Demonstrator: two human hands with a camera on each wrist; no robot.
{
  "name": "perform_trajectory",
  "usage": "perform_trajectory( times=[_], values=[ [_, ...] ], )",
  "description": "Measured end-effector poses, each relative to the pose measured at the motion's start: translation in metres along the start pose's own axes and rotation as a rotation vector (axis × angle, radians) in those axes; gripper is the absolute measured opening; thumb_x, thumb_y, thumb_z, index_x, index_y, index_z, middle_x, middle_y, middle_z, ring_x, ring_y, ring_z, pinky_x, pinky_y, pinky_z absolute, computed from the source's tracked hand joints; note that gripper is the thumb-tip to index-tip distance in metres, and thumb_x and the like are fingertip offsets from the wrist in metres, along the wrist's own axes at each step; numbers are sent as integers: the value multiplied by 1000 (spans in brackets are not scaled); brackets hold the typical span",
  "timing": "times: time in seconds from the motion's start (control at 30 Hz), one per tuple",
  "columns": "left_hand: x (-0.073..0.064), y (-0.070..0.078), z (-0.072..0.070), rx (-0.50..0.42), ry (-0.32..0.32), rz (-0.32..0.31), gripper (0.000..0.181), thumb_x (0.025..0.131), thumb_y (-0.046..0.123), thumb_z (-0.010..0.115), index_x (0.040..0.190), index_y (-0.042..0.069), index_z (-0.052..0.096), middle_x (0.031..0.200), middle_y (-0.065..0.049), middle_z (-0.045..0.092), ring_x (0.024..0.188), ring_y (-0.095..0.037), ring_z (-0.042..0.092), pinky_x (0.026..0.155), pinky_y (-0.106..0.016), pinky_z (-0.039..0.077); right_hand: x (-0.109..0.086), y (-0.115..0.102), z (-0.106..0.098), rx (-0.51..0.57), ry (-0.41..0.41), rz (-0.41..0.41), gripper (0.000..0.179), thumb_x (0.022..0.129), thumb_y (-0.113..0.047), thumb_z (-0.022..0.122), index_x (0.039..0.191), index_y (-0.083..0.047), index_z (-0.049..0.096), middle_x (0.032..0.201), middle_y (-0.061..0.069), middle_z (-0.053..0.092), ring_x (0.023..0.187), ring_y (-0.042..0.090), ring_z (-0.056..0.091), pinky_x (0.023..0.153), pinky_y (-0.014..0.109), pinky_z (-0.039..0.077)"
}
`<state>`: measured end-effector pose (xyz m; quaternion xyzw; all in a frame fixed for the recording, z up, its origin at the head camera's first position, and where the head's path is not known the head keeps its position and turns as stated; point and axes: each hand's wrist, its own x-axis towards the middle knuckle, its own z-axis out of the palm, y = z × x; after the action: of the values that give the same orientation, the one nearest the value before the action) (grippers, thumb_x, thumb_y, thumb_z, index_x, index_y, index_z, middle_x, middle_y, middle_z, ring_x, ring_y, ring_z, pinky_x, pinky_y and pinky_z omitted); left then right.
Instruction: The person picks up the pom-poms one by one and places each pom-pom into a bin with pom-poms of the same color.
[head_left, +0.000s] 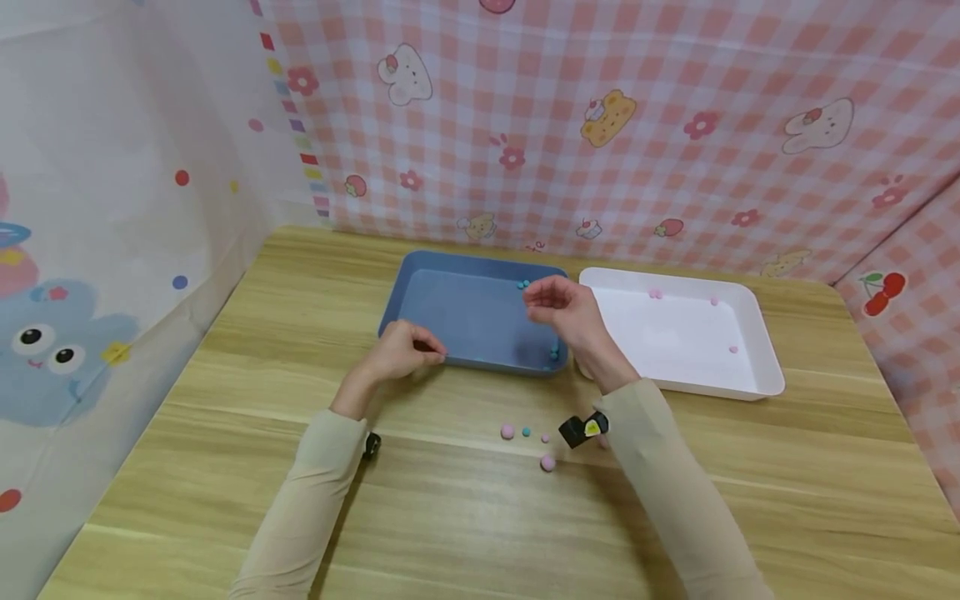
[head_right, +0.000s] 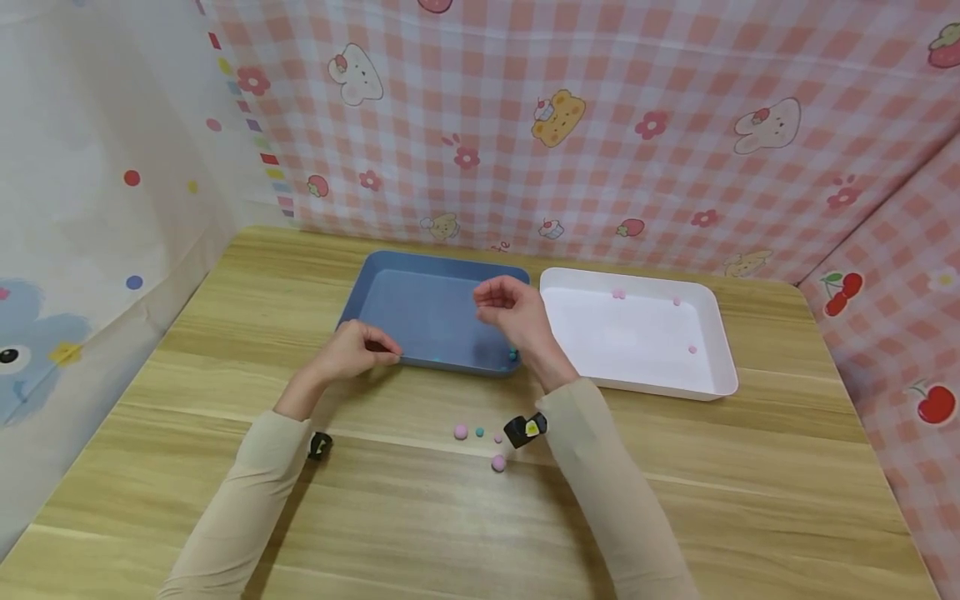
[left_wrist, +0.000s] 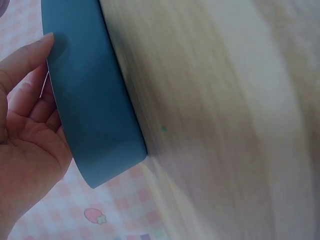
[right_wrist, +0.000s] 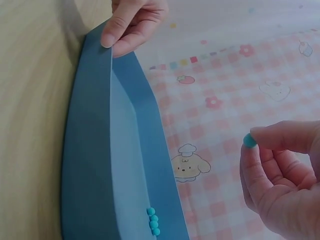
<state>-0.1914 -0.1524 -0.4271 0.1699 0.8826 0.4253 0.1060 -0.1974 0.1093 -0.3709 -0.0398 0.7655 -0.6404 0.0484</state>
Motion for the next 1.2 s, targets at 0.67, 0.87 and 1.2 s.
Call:
perform_trajectory(
  times=[0.67,0.87,1.2],
  values=[
    [1,-1,-1,10,2,8,8,82,5,70,87,1,75,84,-8,71,82,-20,64,74,-31,50,28,-1,12,88,52,35,20,81,10,64,100,5,62,86,-1,62,81,11,59,75,24,50],
    [1,0,0,14,8,10,7,81,5,71,86,1,75,83,-8,71,81,-20,64,74,-30,50,37,1,15,111,87,48,24,80,11,65,103,7,61,88,2,63,80,11,59,75,25,51],
    [0,0,-1,9,5,10,7,81,4,70,86,1,75,83,-8,71,80,-19,64,73,-29,49,41,5,16,85,145,74,23,81,7,67,104,5,63,92,5,64,82,11,59,79,27,51]
  ],
)
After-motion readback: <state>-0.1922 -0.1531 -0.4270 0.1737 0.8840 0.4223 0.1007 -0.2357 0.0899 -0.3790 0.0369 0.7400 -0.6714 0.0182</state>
